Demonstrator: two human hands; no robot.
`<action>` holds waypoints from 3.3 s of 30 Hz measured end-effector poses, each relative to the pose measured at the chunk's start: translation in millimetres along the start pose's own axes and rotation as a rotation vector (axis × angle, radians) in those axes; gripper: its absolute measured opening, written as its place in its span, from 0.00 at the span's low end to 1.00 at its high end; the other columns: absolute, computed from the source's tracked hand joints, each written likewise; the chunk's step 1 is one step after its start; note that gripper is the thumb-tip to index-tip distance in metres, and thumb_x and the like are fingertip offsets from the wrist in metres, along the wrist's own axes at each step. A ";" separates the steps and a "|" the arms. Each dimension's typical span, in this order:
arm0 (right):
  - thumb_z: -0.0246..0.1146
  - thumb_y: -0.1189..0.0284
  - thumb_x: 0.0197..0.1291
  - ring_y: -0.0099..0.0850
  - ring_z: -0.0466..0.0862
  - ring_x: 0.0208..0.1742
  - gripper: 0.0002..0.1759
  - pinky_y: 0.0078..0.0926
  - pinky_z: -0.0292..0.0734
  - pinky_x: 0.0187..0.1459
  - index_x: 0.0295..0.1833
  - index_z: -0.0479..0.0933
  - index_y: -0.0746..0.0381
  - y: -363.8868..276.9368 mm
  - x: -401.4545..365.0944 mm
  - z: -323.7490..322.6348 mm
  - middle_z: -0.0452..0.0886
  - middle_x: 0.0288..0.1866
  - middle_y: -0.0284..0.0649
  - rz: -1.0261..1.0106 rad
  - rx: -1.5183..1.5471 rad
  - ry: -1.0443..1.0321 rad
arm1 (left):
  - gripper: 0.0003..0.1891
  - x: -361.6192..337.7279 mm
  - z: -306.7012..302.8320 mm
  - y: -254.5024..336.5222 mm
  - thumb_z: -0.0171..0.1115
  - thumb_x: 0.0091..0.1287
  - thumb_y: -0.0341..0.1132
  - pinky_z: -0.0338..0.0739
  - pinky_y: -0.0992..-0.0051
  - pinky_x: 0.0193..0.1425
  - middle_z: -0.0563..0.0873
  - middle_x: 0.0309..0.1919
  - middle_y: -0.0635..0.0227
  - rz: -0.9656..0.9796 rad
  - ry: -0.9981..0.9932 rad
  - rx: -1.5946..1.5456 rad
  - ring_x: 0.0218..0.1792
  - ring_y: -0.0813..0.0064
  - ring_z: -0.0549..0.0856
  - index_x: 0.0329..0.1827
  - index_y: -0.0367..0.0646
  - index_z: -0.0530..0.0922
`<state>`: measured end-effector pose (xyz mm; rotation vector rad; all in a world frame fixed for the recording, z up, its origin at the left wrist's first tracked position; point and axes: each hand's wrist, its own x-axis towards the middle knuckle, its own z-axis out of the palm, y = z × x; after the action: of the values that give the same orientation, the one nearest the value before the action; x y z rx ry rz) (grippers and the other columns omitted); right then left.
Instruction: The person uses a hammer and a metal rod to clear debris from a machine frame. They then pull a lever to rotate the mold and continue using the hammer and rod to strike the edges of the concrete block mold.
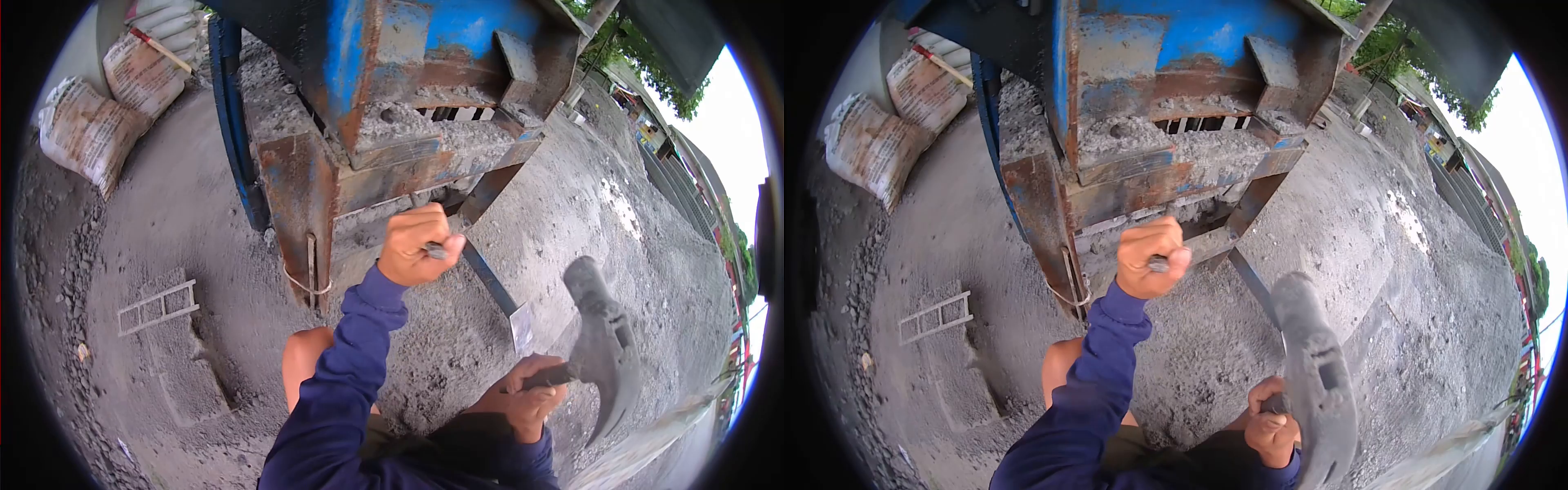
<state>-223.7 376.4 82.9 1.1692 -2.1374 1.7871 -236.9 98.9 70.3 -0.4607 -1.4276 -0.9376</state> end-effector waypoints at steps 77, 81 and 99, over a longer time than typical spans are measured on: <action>0.44 0.39 0.69 0.20 0.63 0.12 0.35 0.18 0.55 0.15 0.35 0.65 0.65 -17.4 -1.5 -10.4 0.64 0.14 0.33 -0.025 -0.023 -0.006 | 0.16 0.6 16.4 -2.6 0.67 0.62 0.29 0.61 0.68 0.25 0.67 0.18 0.66 -0.073 0.082 0.022 0.21 0.67 0.67 0.20 0.39 0.69; 0.45 0.37 0.67 0.21 0.63 0.12 0.36 0.16 0.55 0.14 0.38 0.63 0.65 -18.3 -5.6 -23.0 0.64 0.14 0.34 -0.023 0.044 0.007 | 0.15 7.7 29.2 10.0 0.68 0.61 0.29 0.63 0.68 0.27 0.68 0.18 0.67 -0.025 0.049 0.035 0.23 0.67 0.67 0.22 0.40 0.70; 0.50 0.36 0.64 0.20 0.62 0.12 0.36 0.18 0.56 0.13 0.38 0.62 0.64 -8.3 -22.3 -44.9 0.62 0.16 0.33 0.069 0.124 0.057 | 0.17 -3.7 56.0 -0.4 0.70 0.60 0.31 0.65 0.66 0.31 0.68 0.19 0.65 0.035 -0.093 0.090 0.24 0.64 0.68 0.22 0.41 0.68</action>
<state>-219.8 426.4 90.7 1.0687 -2.0855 1.9835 -271.9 142.6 74.4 -0.4651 -1.5347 -0.8295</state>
